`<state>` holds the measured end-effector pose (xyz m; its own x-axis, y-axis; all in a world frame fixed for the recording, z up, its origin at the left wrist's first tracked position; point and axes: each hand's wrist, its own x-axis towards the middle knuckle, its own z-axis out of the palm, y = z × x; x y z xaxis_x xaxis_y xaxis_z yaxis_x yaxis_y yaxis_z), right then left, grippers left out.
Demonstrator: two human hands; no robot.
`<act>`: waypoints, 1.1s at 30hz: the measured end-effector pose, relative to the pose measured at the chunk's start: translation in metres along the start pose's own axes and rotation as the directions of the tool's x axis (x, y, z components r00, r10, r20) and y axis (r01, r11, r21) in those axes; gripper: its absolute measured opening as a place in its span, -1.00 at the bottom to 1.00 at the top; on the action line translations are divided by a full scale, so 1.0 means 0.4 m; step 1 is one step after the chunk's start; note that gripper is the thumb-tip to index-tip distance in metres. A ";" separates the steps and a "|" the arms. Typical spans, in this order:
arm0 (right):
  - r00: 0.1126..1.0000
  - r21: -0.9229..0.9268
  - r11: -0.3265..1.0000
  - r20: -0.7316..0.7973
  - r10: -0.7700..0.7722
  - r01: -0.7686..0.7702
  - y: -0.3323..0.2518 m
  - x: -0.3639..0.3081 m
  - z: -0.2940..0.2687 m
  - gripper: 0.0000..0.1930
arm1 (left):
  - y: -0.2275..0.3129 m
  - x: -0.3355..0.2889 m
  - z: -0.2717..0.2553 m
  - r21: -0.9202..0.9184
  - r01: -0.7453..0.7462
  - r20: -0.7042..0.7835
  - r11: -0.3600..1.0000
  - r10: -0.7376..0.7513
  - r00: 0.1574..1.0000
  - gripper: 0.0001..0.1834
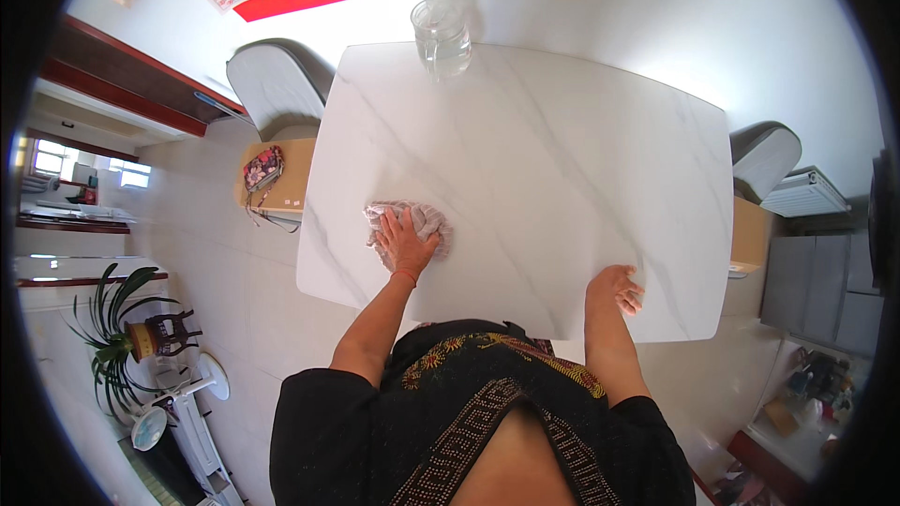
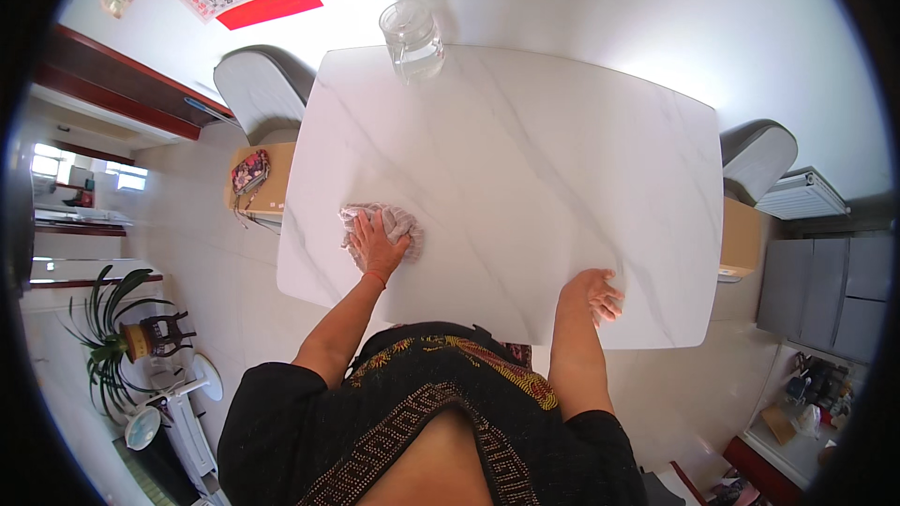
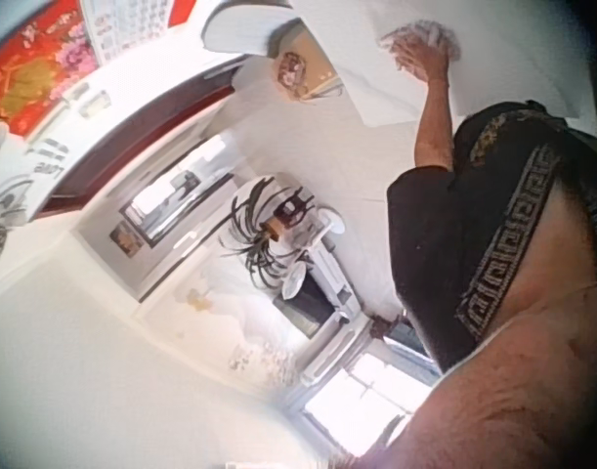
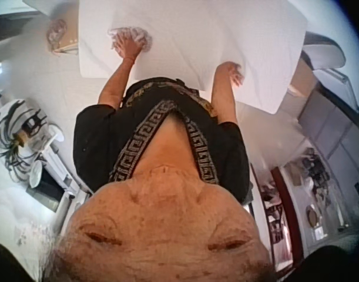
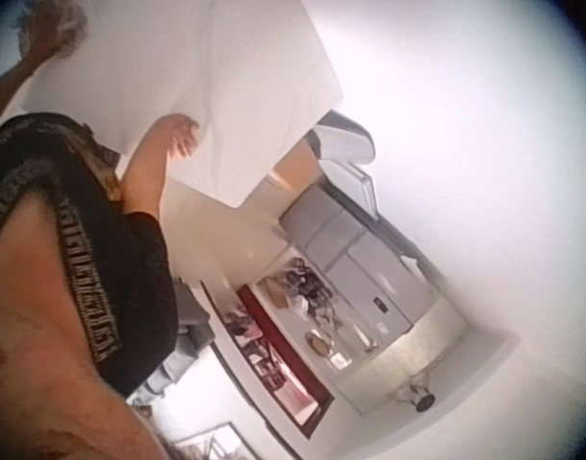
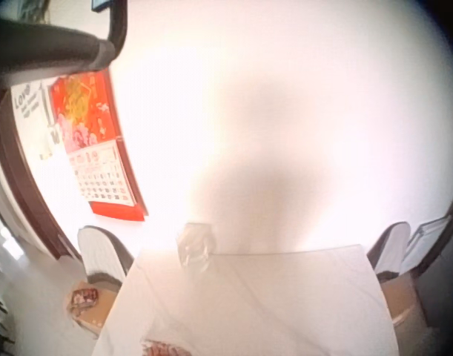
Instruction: The person wipes the surface of a white dining table using a cloth, moving the cloth in circular and linear motions across different areas of the tabletop.
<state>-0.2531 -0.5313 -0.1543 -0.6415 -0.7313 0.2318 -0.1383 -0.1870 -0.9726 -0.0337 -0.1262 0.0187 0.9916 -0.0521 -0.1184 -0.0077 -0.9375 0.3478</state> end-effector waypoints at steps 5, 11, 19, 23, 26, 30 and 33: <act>0.980 -0.887 0.454 0.009 0.200 -0.084 -0.205 -0.086 0.039 -0.23 | 0.001 0.107 0.031 0.035 0.087 -0.078 0.996 -0.085 0.993 -0.13; 0.966 -0.992 0.020 -0.121 0.229 -0.129 -0.102 -0.004 0.039 -0.22 | 0.265 0.344 0.098 0.022 -0.108 -0.046 0.994 0.109 0.993 -0.18; 0.952 -0.990 -0.019 -0.137 0.272 -0.137 -0.117 -0.016 0.020 -0.21 | 0.642 0.514 0.198 -0.002 -0.353 0.075 0.936 0.352 0.933 -0.18; 0.945 -0.995 -0.034 -0.096 0.311 -0.090 -0.302 -0.050 0.059 -0.21 | 0.673 0.626 0.220 -0.001 -0.315 0.065 0.949 0.314 0.947 -0.17; 0.944 -0.992 0.002 -0.122 0.308 -0.128 -0.257 -0.038 0.059 -0.21 | 0.751 0.678 0.233 -0.025 -0.249 0.018 0.968 0.250 0.968 -0.17; 0.937 -0.992 0.014 -0.116 0.328 -0.128 -0.307 -0.052 0.076 -0.21 | 0.771 0.768 0.230 -0.058 -0.195 0.000 0.979 0.195 0.981 -0.18; 0.951 -0.993 0.021 -0.104 0.291 -0.115 -0.307 -0.054 0.075 -0.22 | 0.757 0.793 0.223 -0.068 -0.284 0.014 0.957 0.285 0.958 -0.19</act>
<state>-0.1994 -0.5123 -0.0392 -0.7286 -0.6819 -0.0650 -0.6787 0.7315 -0.0657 0.2669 -0.4574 0.0034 0.9463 -0.3220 -0.0272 -0.2799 -0.8587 0.4294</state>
